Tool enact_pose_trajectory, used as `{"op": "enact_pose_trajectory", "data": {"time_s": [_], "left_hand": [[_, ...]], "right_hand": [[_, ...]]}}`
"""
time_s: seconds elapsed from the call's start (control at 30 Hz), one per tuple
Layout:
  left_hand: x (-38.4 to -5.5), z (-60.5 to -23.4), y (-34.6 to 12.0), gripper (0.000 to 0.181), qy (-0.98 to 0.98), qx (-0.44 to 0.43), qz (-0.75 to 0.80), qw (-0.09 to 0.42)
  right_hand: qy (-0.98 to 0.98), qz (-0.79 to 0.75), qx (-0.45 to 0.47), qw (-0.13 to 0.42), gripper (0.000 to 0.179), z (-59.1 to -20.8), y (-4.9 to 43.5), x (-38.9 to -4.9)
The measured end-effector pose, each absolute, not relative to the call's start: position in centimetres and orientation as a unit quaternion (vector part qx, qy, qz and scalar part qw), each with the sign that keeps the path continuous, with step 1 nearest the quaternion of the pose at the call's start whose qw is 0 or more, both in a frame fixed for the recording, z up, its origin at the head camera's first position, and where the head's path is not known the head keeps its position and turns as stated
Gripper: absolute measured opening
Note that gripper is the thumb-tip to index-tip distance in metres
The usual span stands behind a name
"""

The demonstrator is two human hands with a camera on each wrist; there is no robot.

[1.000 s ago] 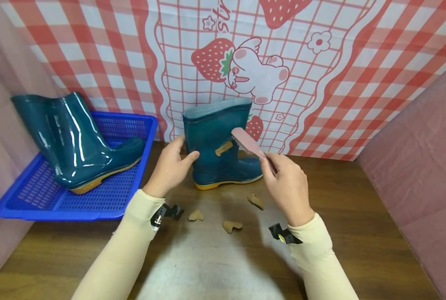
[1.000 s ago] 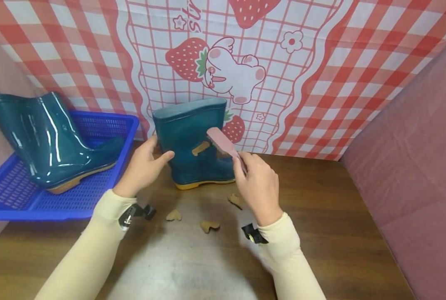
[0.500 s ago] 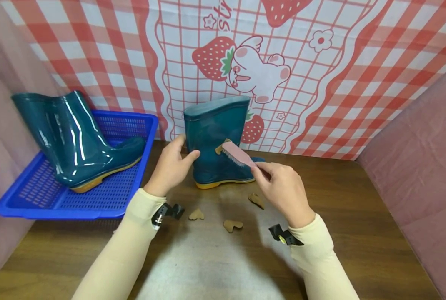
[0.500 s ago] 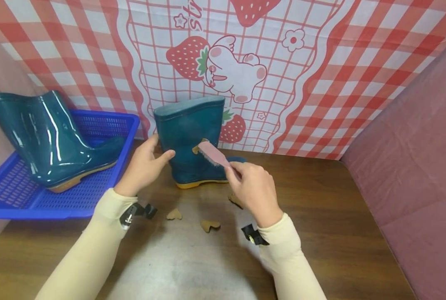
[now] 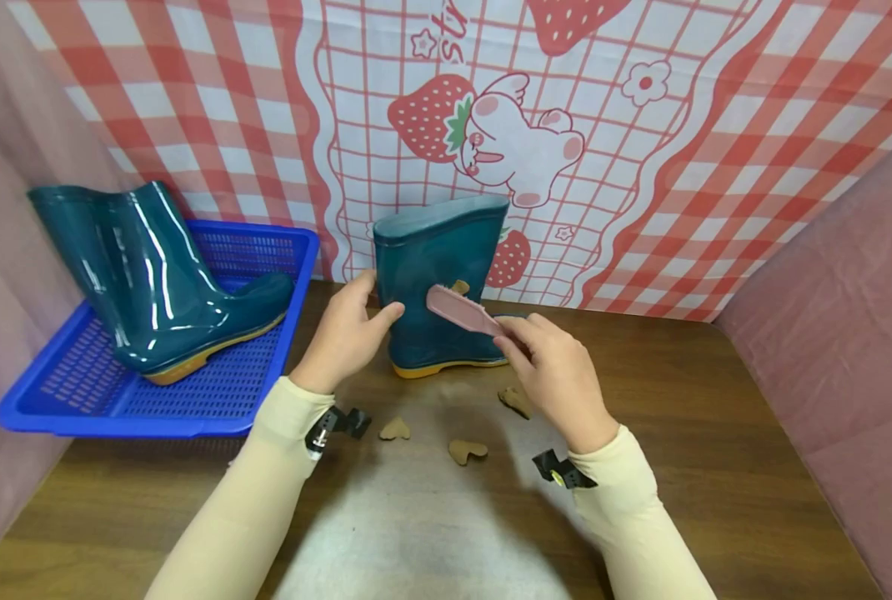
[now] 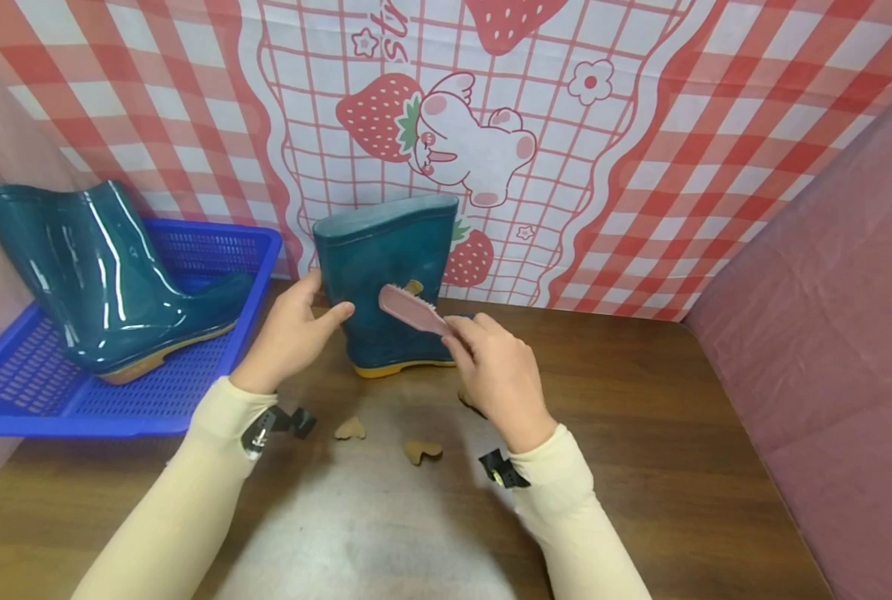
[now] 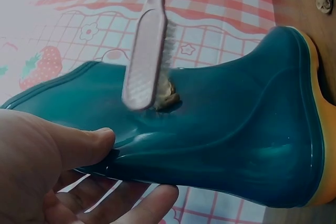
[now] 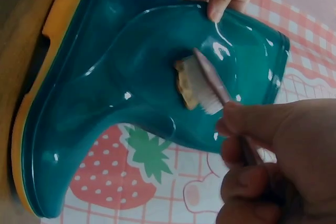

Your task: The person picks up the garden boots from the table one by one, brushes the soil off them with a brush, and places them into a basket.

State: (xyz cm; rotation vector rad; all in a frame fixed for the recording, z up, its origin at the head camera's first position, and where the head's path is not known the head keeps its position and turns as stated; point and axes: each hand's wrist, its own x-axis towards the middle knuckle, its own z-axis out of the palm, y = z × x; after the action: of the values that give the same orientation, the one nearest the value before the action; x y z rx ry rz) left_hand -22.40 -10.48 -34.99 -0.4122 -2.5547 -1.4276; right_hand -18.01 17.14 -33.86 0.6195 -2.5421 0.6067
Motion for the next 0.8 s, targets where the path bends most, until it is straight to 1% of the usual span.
{"op": "enact_pose_trajectory", "data": {"time_s": [0.13,0.2,0.27,0.37,0.5,0.6,0.67,0.73,0.8], "left_hand": [[-22.5,-35.0,-10.4,0.033,-0.859,-0.138,-0.484,0.095],[-22.6,-35.0,-10.4,0.032,-0.859,-0.137,-0.484,0.097],[-22.5,-35.0,-10.5,0.031,-0.859,-0.138,-0.484,0.098],[-22.5,-35.0,-10.5,0.032,-0.859,-0.142,-0.483,0.096],[-22.5,-35.0,-10.3,0.036,-0.856,-0.161,-0.484,0.085],[-22.5,-35.1,-10.2,0.038,-0.854,-0.165,-0.488,0.081],[-22.6,-35.2,-10.2,0.038,-0.853,-0.160,-0.490,0.082],[-22.6,-35.2,-10.2,0.038,-0.853,-0.155,-0.491,0.082],[-22.6,-35.2,-10.2,0.038,-0.853,-0.153,-0.492,0.082]], "right_hand": [[-0.937,0.220,0.179,0.206,0.021,-33.6,17.9,-18.0],[-0.939,0.219,0.172,0.202,0.020,-33.4,18.2,-17.9],[-0.935,0.217,0.188,0.207,0.019,-33.2,18.1,-17.8],[-0.922,0.212,0.237,0.220,0.020,-33.3,17.6,-17.8],[-0.913,0.174,0.277,0.245,0.023,-33.8,17.0,-18.0],[-0.911,0.156,0.262,0.277,0.024,-34.0,17.0,-18.1],[-0.912,0.163,0.241,0.289,0.025,-33.9,17.2,-18.1],[-0.916,0.170,0.220,0.289,0.025,-33.7,17.5,-18.1],[-0.922,0.181,0.203,0.275,0.025,-33.5,17.8,-18.0]]}}
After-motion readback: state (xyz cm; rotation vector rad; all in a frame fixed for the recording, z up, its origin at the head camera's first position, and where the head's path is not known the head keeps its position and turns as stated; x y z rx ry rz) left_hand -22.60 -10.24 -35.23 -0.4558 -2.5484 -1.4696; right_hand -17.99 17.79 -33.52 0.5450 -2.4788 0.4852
